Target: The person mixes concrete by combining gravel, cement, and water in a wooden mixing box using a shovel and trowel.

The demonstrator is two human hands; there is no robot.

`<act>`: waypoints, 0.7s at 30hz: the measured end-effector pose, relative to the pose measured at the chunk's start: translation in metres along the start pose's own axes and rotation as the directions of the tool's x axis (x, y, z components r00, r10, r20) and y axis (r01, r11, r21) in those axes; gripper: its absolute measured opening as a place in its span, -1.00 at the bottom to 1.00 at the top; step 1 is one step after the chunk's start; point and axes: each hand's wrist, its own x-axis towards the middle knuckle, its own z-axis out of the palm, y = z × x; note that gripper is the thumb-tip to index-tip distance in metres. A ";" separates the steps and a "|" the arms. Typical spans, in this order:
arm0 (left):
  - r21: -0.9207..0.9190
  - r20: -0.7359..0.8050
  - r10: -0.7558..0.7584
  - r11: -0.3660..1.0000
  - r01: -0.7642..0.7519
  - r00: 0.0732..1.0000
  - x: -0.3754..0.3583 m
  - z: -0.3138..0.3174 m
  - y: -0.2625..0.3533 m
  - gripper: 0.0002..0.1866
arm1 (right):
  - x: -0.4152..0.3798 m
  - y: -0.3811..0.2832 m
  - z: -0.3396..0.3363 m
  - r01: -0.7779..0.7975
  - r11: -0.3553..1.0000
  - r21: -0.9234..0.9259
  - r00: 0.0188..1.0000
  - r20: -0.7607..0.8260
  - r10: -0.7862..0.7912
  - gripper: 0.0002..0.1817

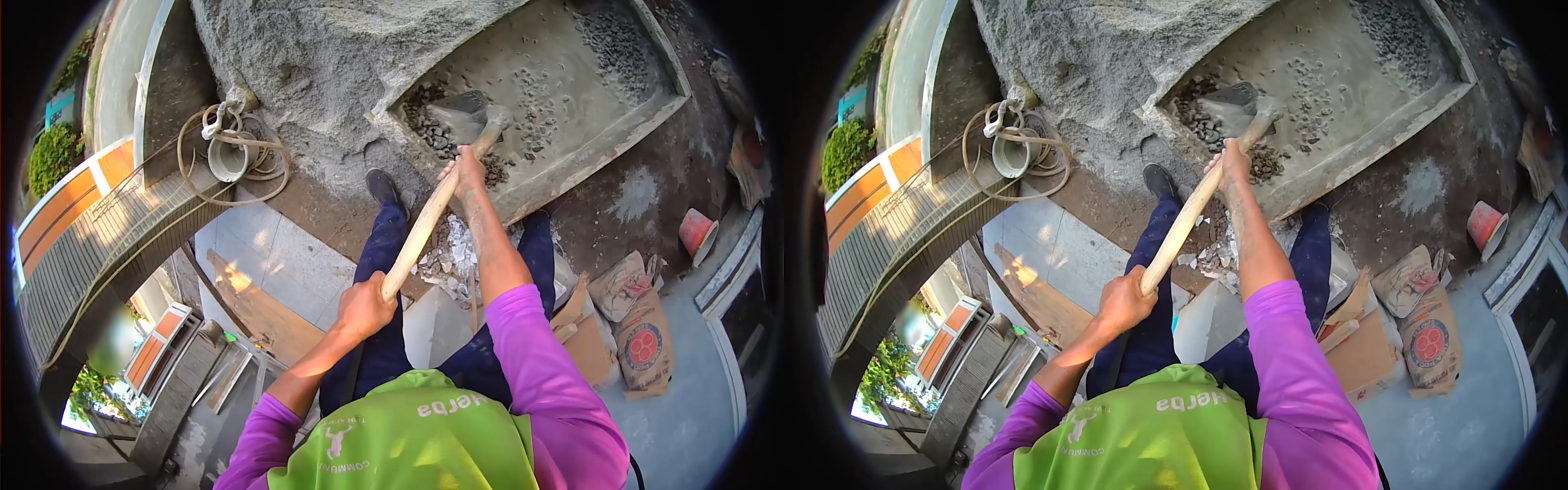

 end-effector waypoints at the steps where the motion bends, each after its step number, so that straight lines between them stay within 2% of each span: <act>1: 0.001 0.008 -0.015 1.000 0.015 1.000 -0.010 0.004 -0.004 -0.75 | -0.016 0.005 -0.006 0.009 1.000 -0.007 1.000 -0.007 -0.010 -0.68; 2: 0.006 0.010 -0.024 1.000 0.024 1.000 -0.017 0.009 -0.009 -0.75 | -0.032 0.003 -0.007 0.025 1.000 -0.010 1.000 -0.010 -0.025 -0.68; 4: -0.114 -0.062 0.073 0.990 -0.080 0.995 -0.025 0.021 -0.018 -0.76 | -0.061 -0.015 -0.008 0.085 0.996 -0.014 0.996 -0.025 -0.085 -0.69; 5: -0.162 -0.066 0.108 0.980 -0.117 0.992 -0.025 0.023 -0.016 -0.76 | -0.082 -0.039 -0.006 0.157 0.987 -0.031 0.987 -0.031 -0.158 -0.70; 7: -0.133 -0.097 0.223 0.963 -0.235 0.970 0.007 0.019 0.000 -0.75 | -0.088 -0.090 -0.005 0.287 0.957 -0.029 0.956 -0.060 -0.289 -0.70; 8: -0.119 -0.111 0.278 0.950 -0.290 0.954 0.030 0.015 0.010 -0.75 | -0.085 -0.117 0.000 0.365 0.931 0.008 0.930 -0.058 -0.364 -0.68; 10: -0.075 -0.105 0.313 0.944 -0.322 0.944 0.077 -0.007 0.040 -0.73 | -0.051 -0.162 0.007 0.411 0.909 0.068 0.912 -0.042 -0.408 -0.69; 12: -0.049 -0.130 0.302 0.949 -0.310 0.944 0.118 -0.020 0.046 -0.74 | -0.004 -0.175 0.026 0.389 0.918 0.081 0.921 -0.039 -0.387 -0.70; 15: -0.042 -0.092 0.229 0.971 -0.234 0.969 0.127 -0.038 0.029 -0.76 | 0.047 -0.130 0.046 0.293 0.955 0.040 0.956 -0.039 -0.291 -0.69; 18: 0.001 -0.027 0.126 0.992 -0.126 0.992 0.104 -0.035 0.001 -0.76 | 0.050 -0.075 0.054 0.158 0.988 0.000 0.980 -0.121 -0.156 -0.67; 21: 0.002 -0.002 0.062 0.998 -0.062 0.998 0.070 -0.030 0.001 -0.75 | 0.051 -0.030 0.039 0.058 0.998 0.008 0.995 -0.077 -0.057 -0.65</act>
